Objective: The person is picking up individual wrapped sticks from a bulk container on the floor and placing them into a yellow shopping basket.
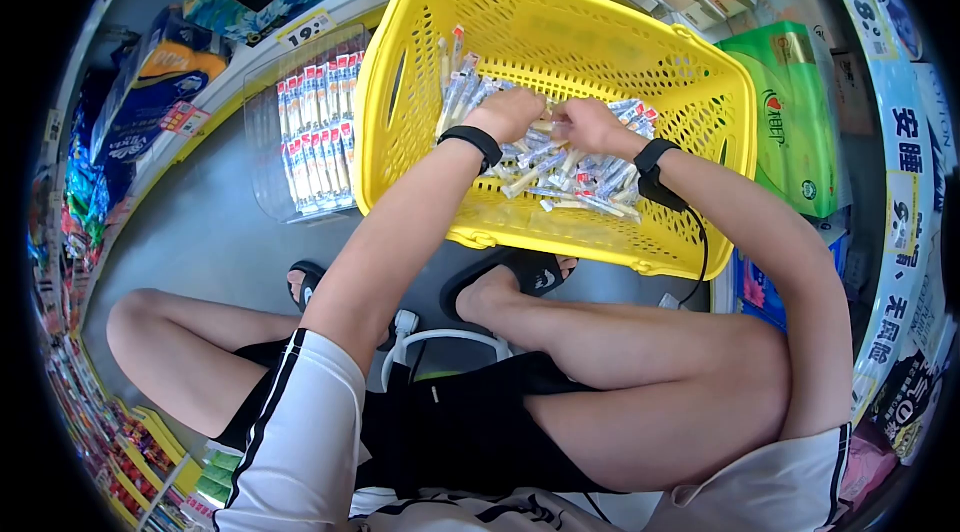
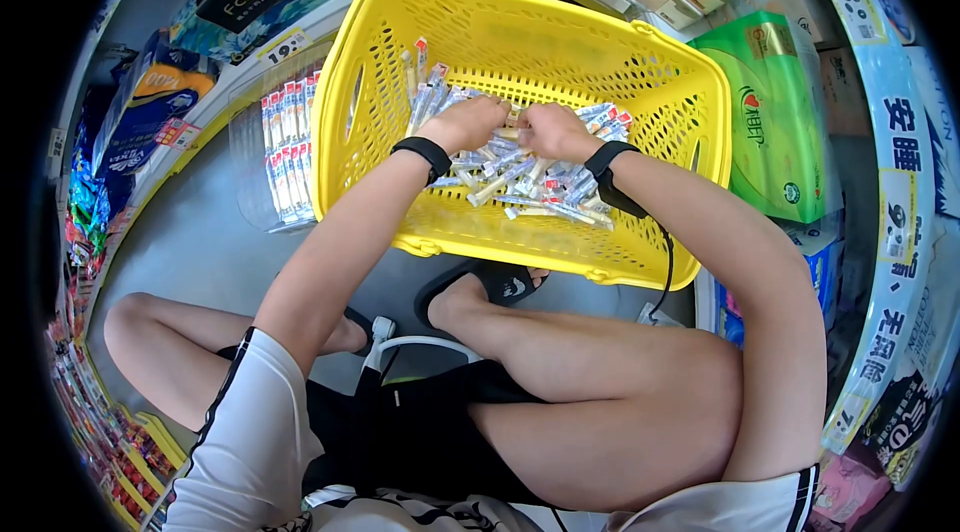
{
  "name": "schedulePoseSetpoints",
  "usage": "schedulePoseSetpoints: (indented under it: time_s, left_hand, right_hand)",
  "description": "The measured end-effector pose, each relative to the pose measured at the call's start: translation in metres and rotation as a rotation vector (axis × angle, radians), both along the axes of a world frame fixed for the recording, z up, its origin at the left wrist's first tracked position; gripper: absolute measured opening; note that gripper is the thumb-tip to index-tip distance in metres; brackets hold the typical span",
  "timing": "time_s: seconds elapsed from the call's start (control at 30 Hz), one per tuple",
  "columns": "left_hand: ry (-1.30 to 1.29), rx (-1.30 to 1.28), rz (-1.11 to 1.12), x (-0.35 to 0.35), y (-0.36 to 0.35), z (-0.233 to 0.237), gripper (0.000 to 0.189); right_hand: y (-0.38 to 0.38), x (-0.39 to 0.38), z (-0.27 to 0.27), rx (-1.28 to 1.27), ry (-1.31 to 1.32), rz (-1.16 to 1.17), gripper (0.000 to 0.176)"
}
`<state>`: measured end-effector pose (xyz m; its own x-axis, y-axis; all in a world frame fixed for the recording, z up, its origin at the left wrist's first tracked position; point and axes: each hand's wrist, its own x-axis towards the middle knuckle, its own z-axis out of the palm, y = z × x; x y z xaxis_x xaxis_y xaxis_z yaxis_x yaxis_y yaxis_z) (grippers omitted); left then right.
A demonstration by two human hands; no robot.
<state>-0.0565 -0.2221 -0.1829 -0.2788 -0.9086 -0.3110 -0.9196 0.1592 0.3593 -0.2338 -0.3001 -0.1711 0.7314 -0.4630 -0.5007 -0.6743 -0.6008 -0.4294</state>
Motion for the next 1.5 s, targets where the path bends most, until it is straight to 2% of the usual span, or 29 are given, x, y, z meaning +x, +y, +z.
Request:
schedulePoseSetpoints:
  time_s: [0.07, 0.1, 0.17, 0.2, 0.27, 0.3, 0.37, 0.4, 0.47, 0.53, 0.57, 0.6, 0.63, 0.7, 0.73, 0.8, 0.83, 0.9, 0.93, 1.1, 1.17, 1.2, 1.3, 1.4, 1.5]
  left_hand:
    - [0.04, 0.248, 0.081, -0.001, -0.006, 0.007, 0.036]
    - [0.04, 0.247, 0.081, 0.0, -0.005, 0.003, 0.036]
    - [-0.015, -0.152, 0.07, 0.0, 0.0, -0.006, 0.032]
    - [-0.014, -0.153, 0.067, -0.002, -0.001, -0.006, 0.032]
    - [0.025, -0.261, 0.269, -0.005, -0.007, -0.005, 0.027]
    - [0.027, -0.263, 0.268, -0.004, -0.009, -0.001, 0.027]
    - [0.221, -0.118, 0.375, -0.003, -0.013, 0.006, 0.028]
    - [0.345, -0.196, 0.393, -0.003, -0.012, -0.001, 0.023]
    - [0.326, -0.185, 0.401, -0.002, -0.018, -0.016, 0.022]
    - [0.309, -0.171, 0.411, -0.002, -0.018, -0.005, 0.024]
    - [0.328, -0.056, 0.448, -0.001, -0.018, 0.001, 0.024]
    - [0.346, 0.06, 0.484, 0.001, -0.018, 0.005, 0.025]
    - [0.343, 0.058, 0.485, 0.004, -0.017, 0.01, 0.025]
    - [0.288, 0.14, 0.418, 0.01, -0.016, 0.015, 0.022]
    - [0.286, 0.14, 0.418, 0.012, -0.017, 0.016, 0.022]
    - [0.266, 0.208, 0.383, 0.015, -0.018, 0.016, 0.018]
    - [0.256, 0.207, 0.393, 0.016, -0.016, 0.024, 0.018]
    - [0.371, 0.372, 0.461, 0.014, -0.015, 0.041, 0.016]
    - [0.373, 0.368, 0.452, 0.013, -0.015, 0.048, 0.012]
    - [0.393, 0.515, 0.296, 0.002, -0.014, 0.071, 0.014]
    - [0.491, 0.508, 0.238, 0.0, -0.01, 0.078, 0.015]
    - [0.494, 0.503, 0.24, -0.001, -0.008, 0.082, 0.015]
    - [0.446, 0.491, 0.209, 0.002, -0.005, 0.094, 0.019]
    - [0.509, 0.466, 0.217, 0.012, 0.003, 0.112, 0.021]
    - [0.491, 0.398, 0.239, 0.024, 0.016, 0.133, 0.026]
  right_hand:
    - [-0.001, -0.002, 0.003, -0.009, -0.054, -0.065, 0.02]
    - [-0.003, -0.003, 0.004, -0.012, -0.073, -0.152, 0.018]
    - [-0.004, -0.006, 0.005, -0.016, -0.093, -0.241, 0.016]
    - [-0.005, -0.007, 0.008, -0.022, -0.101, -0.257, 0.016]
    - [-0.002, -0.009, 0.011, -0.031, -0.106, -0.276, 0.016]
    - [0.001, -0.01, 0.011, -0.07, -0.18, -0.309, 0.016]
    - [0.008, -0.013, 0.01, -0.106, -0.249, -0.345, 0.016]
    - [0.013, -0.012, 0.017, -0.071, -0.269, -0.344, 0.016]
    - [0.022, -0.01, 0.028, -0.028, -0.322, -0.318, 0.017]
    - [0.028, -0.011, 0.023, 0.01, -0.381, -0.295, 0.018]
    - [0.03, -0.012, 0.021, 0.05, -0.44, -0.273, 0.019]
    - [0.031, -0.013, 0.022, 0.092, -0.45, -0.242, 0.026]
    - [0.03, -0.014, 0.022, 0.092, -0.453, -0.24, 0.026]
    - [0.028, -0.014, 0.023, 0.129, -0.414, -0.113, 0.041]
    - [0.026, -0.015, 0.022, 0.129, -0.416, -0.113, 0.041]
    - [0.018, -0.02, 0.022, 0.063, -0.334, 0.017, 0.057]
    - [0.013, -0.02, 0.019, 0.066, -0.345, 0.026, 0.057]
    - [0.005, -0.016, 0.014, 0.097, -0.194, -0.095, 0.059]
    - [0.002, -0.015, 0.013, 0.156, -0.186, -0.156, 0.051]
    - [0.0, -0.006, 0.011, 0.118, -0.192, -0.248, 0.04]
    - [-0.002, 0.0, 0.012, 0.38, -0.274, -0.478, 0.044]
    - [-0.001, 0.002, 0.019, 0.421, -0.288, -0.563, 0.035]
    - [-0.004, 0.009, 0.038, 0.336, -0.247, -0.449, 0.029]
    - [0.0, 0.013, 0.061, 0.39, -0.278, -0.513, 0.027]
    - [0.004, 0.022, 0.082, 0.396, -0.323, -0.467, 0.027]
